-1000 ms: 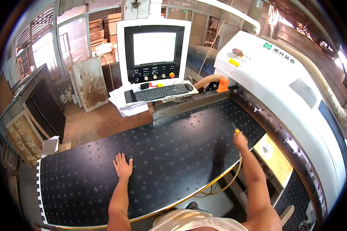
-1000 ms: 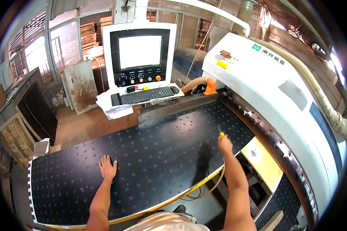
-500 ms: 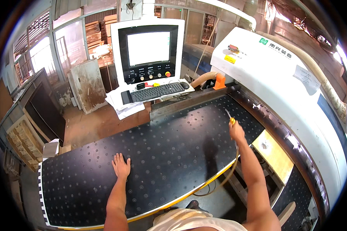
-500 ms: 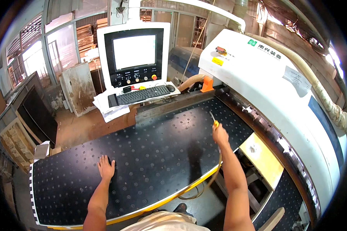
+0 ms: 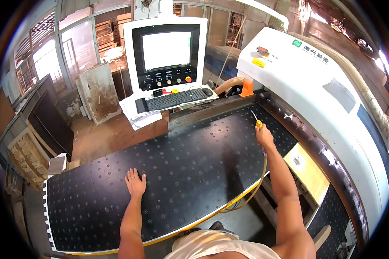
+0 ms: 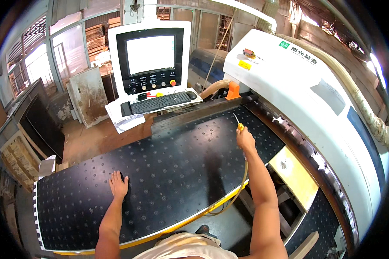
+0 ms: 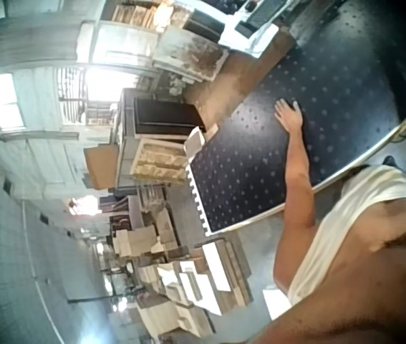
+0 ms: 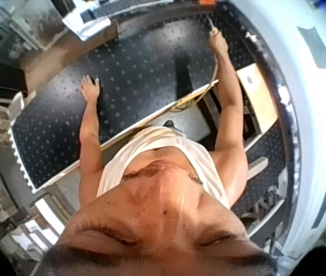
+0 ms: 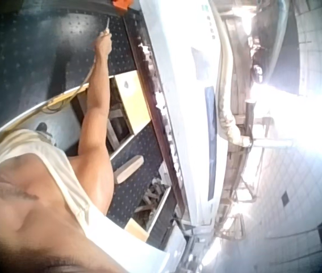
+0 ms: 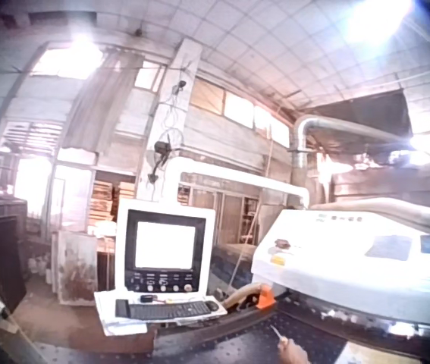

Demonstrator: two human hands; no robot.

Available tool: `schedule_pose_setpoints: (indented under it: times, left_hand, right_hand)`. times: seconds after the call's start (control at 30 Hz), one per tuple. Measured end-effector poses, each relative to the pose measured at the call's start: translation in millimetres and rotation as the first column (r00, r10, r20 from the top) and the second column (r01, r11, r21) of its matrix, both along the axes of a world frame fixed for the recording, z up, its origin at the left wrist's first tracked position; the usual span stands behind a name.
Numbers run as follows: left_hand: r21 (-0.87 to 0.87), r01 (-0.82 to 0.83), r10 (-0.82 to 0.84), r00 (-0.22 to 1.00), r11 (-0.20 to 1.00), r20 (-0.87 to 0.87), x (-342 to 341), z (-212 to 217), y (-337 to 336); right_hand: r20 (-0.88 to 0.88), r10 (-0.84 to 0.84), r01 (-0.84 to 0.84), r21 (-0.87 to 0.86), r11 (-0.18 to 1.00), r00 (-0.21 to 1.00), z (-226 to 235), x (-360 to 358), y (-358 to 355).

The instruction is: The person places panels onto a processing machine, uses a hand-held tool to work on the edges, uses an air nozzle to clean debris, and stacks the panels on a pallet.

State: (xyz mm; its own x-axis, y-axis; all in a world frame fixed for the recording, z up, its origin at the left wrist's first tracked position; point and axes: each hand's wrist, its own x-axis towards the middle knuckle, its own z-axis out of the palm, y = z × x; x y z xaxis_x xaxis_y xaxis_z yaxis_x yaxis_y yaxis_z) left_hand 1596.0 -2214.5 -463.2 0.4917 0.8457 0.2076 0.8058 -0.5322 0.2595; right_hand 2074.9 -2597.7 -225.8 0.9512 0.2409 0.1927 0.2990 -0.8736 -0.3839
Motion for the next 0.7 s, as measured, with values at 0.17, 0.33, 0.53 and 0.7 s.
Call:
schedule_pose_setpoints:
  times: [0.17, 0.33, 0.53, 0.7]
  left_hand:
    - [0.012, -0.062, 0.062, 0.998, 0.998, -0.031, 2, -14, -2]
    - [-0.025, -0.082, 0.082, 0.996, 0.996, -0.033, 12, -6, -6]
    - [-0.039, -0.102, 0.102, 0.995, 0.994, -0.004, 6, -2, -7]
    - [-0.054, -0.085, 0.087, 0.995, 0.995, 0.041, 10, 1, -6]
  right_hand:
    - [0.143, 0.037, -0.034, -0.021, 0.999, 0.989, 38, 20, 26]
    - [0.352, 0.127, -0.081, -0.142, 0.987, 0.928, 102, 62, 78]
    - [0.387, 0.123, -0.028, -0.241, 0.970, 0.914, 148, 84, 159]
    - [0.388, 0.148, -0.027, -0.301, 0.953, 0.910, 141, 114, 190]
